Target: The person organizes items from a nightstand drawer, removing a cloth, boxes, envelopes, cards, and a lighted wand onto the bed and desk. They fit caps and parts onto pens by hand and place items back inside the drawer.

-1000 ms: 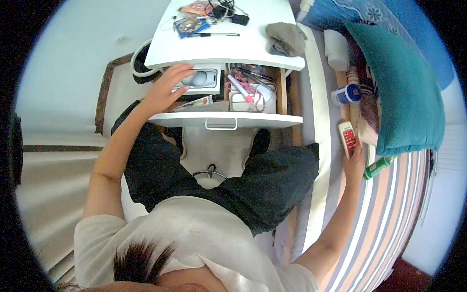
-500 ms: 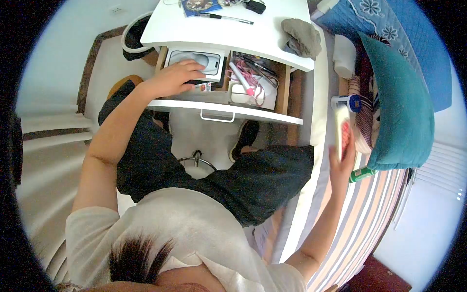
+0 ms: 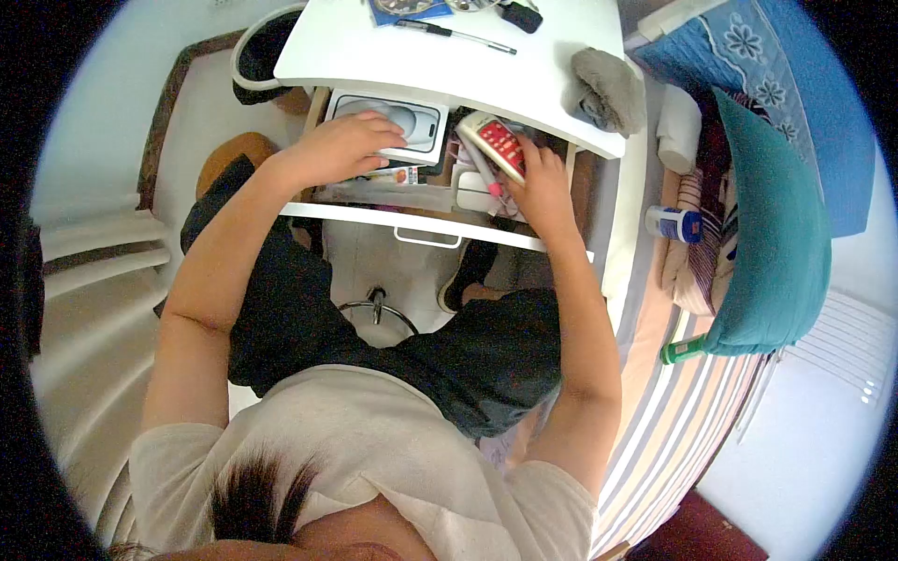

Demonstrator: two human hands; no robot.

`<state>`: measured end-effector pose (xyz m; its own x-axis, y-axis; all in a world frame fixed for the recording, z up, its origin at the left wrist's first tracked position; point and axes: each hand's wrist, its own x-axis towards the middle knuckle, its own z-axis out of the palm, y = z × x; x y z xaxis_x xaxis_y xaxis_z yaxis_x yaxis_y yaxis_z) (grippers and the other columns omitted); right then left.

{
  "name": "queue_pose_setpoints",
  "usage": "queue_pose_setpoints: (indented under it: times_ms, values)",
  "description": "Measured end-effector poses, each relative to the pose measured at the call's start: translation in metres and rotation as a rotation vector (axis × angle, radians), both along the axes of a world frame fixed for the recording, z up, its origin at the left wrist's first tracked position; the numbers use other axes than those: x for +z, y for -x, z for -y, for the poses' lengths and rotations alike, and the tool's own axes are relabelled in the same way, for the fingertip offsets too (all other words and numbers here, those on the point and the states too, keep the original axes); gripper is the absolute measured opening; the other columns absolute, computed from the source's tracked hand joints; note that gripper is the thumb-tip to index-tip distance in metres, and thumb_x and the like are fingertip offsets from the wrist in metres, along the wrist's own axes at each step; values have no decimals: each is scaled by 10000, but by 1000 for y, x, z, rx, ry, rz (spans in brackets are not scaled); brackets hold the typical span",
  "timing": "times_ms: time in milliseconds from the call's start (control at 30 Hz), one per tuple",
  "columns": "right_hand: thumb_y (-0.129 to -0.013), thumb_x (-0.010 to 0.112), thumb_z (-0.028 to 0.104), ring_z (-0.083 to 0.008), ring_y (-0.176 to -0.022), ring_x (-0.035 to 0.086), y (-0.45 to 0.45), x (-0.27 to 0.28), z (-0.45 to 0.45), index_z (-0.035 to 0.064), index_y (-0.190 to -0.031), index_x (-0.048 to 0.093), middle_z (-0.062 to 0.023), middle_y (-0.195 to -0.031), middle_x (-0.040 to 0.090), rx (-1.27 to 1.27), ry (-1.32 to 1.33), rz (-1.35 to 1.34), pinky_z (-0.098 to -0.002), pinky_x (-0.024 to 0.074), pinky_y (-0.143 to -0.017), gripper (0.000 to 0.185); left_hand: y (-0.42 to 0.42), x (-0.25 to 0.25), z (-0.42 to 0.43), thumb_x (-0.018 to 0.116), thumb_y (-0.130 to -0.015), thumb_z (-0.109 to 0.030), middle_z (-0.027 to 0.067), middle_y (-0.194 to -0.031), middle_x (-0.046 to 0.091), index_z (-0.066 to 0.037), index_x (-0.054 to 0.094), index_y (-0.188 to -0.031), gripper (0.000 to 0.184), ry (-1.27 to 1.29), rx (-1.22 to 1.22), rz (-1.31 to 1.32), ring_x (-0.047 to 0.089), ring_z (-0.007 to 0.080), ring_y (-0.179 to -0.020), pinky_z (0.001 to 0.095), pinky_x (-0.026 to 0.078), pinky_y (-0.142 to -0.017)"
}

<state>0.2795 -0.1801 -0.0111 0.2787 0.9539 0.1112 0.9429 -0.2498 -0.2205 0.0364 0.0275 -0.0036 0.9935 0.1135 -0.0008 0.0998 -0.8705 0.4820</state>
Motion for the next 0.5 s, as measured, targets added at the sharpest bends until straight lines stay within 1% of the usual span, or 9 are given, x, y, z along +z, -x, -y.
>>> queue_pose_setpoints:
  times_ms: [67,167,200,300,400,433,500]
  values:
    - [-765,694,197,-387,-970,539,2,0,7,75,-1308,445,-202,-1033,554,-69,4,-144,-441,441,-859,610,2,4,1,612,-814,-116,93,-1237,552,-58,578,-1158,351,-18,16,-24,474,260,-1176,377,399,-998]
    - [-777,688,209,-384,-967,540,14,22,14,86,-1314,446,-207,-1049,548,49,173,-214,-437,442,-858,601,3,7,4,611,-822,-136,80,-1213,563,-75,572,-1163,349,-67,30,-68,485,247,-1162,373,405,-992]
    - [-789,683,217,-377,-969,545,14,22,14,96,-1309,456,-209,-1058,544,74,204,-204,-430,447,-855,580,1,7,5,610,-824,-142,75,-1202,567,-81,570,-1164,348,-88,28,-85,489,242,-1156,372,407,-990]
    - [-798,681,230,-364,-991,544,9,17,16,90,-1302,463,-204,-1061,543,108,168,-353,-421,445,-868,567,-1,5,4,606,-825,-149,70,-1162,579,-83,568,-1154,338,-102,18,-74,501,239,-1133,370,416,-977]
    - [-801,685,247,-358,-1009,543,1,20,19,70,-1299,462,-204,-1063,545,-33,122,-330,-418,441,-882,573,-2,0,1,601,-825,-143,71,-1137,584,-80,568,-1147,330,-111,-13,-21,513,241,-1108,370,424,-962]
    - [-806,692,264,-319,-993,554,-6,15,22,63,-1306,459,-183,-1085,554,-59,81,-244,-385,446,-874,587,-1,0,2,600,-824,-142,73,-1134,585,-79,569,-1145,328,-108,-2,-20,515,242,-1105,371,425,-959]
    - [-805,692,271,-322,-988,557,-9,15,26,53,-1304,457,-195,-1080,557,-238,36,-350,-391,449,-863,594,-1,1,3,598,-824,-140,76,-1128,586,-75,571,-1141,325,-104,13,-14,518,244,-1097,373,427,-951]
